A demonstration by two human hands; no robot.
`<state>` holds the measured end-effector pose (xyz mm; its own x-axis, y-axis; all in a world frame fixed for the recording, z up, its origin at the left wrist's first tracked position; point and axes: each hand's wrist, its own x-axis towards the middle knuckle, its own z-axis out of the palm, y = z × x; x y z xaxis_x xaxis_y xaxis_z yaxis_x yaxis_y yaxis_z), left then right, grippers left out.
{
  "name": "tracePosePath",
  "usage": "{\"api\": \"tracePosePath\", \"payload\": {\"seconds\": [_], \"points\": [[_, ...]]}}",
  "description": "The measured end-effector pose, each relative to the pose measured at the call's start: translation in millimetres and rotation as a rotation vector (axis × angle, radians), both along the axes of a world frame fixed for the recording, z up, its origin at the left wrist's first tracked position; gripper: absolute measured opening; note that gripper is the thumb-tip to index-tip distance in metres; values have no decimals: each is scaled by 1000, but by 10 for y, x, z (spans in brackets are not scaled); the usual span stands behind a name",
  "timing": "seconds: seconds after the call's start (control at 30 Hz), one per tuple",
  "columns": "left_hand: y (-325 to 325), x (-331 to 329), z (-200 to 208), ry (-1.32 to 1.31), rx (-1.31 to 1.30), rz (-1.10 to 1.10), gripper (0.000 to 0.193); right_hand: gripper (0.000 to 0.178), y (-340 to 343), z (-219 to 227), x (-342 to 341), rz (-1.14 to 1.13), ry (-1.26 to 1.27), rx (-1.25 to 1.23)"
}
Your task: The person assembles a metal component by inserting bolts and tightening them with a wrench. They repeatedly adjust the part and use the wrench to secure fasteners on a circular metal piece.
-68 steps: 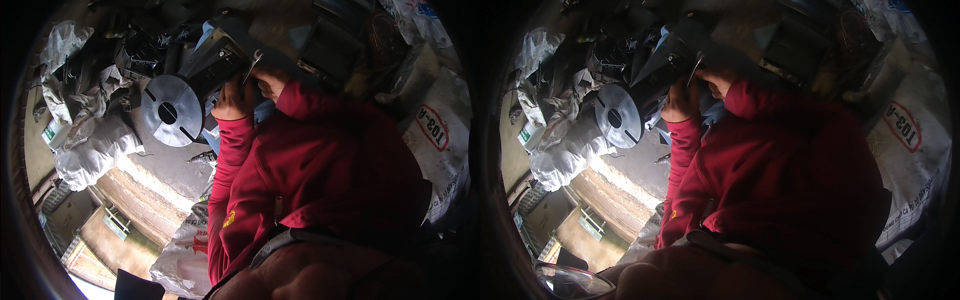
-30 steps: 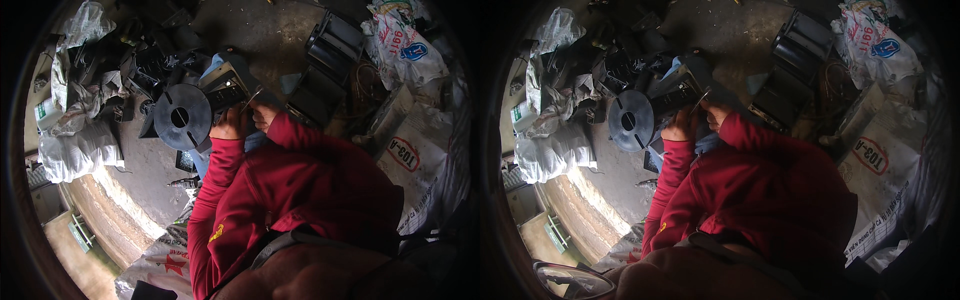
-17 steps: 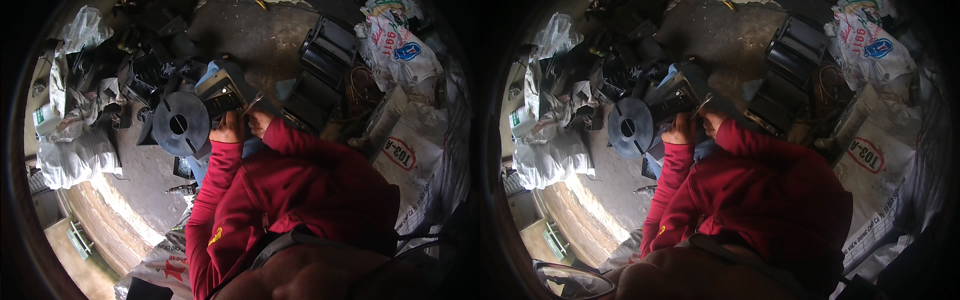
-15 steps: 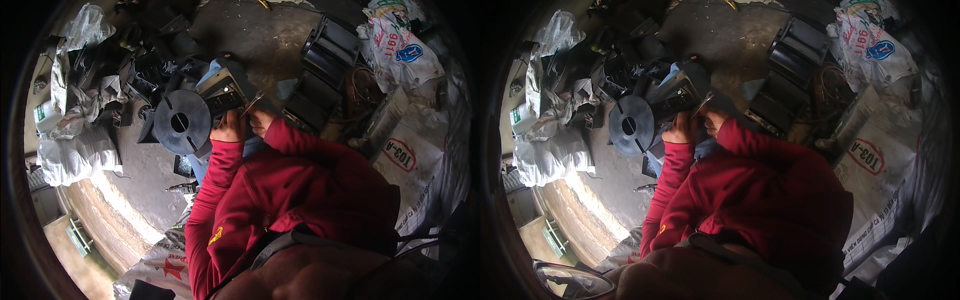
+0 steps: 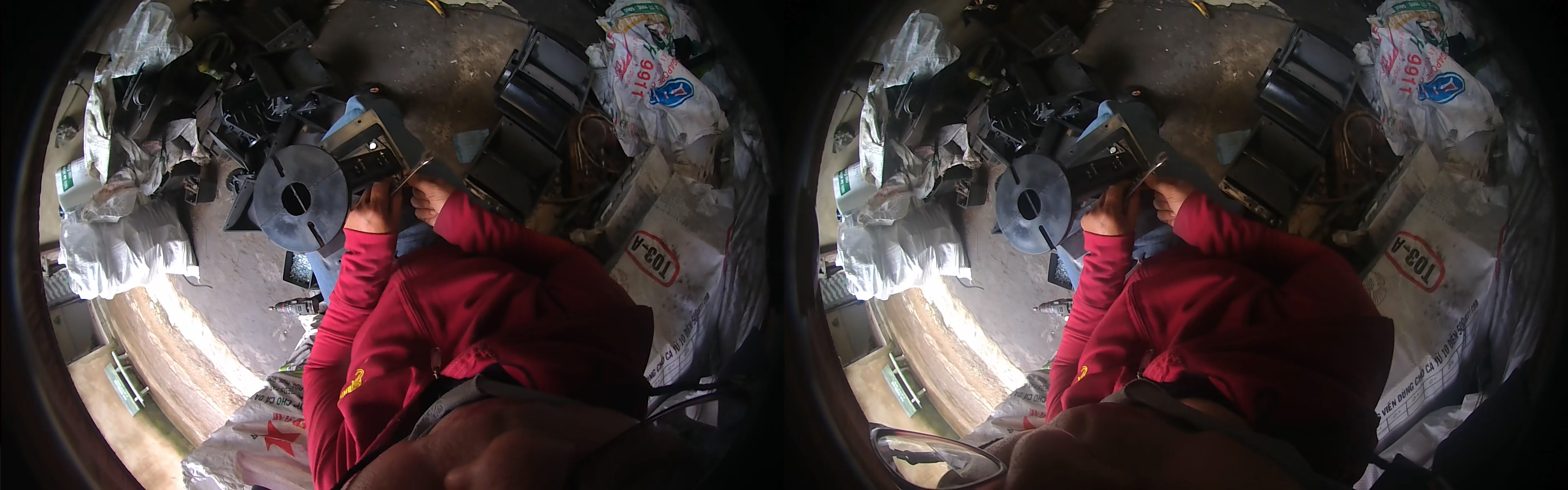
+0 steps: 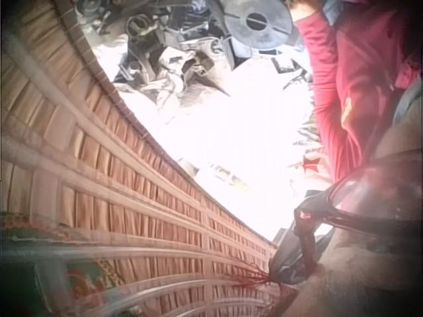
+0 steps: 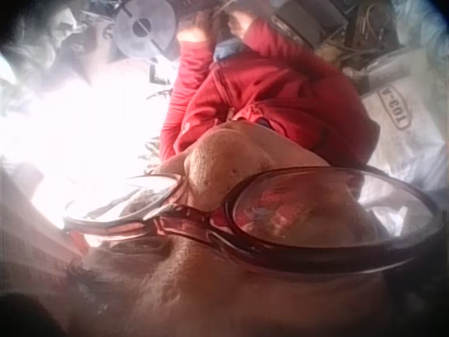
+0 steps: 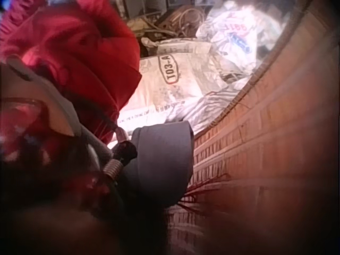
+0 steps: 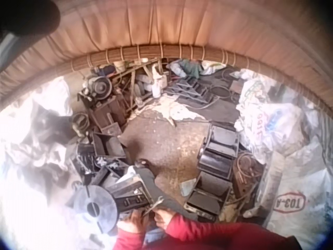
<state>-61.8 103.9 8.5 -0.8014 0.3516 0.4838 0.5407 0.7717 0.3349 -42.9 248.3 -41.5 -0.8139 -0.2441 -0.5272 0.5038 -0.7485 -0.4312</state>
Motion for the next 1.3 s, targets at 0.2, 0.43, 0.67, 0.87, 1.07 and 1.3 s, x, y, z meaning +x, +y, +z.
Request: {"api": "tracePosePath", "payload": {"seconds": [0.2, 0.43, 0.67, 0.87, 1.07, 1.3], "points": [[30, 6, 75, 37, 24, -78, 19, 27, 34, -15, -11, 18, -27, -69], [-21, -16, 30, -62, 74, -41, 20, 27, 44, -31, -25, 39, -59, -92], [-33, 1, 115, -57, 56, -25, 16, 29, 53, 135, -22, 60, -58, -43], [-8, -16, 26, -32, 13, -3, 20, 25, 80, 46, -60, 94, -68, -79], [-17, -5, 16, 23, 53, -36, 25, 21, 94, 23, -55, 104, -44, -68], [-18, -4, 8, -4, 9, -5, 23, 22, 134, 88, -52, 166, -46, -100]]}}
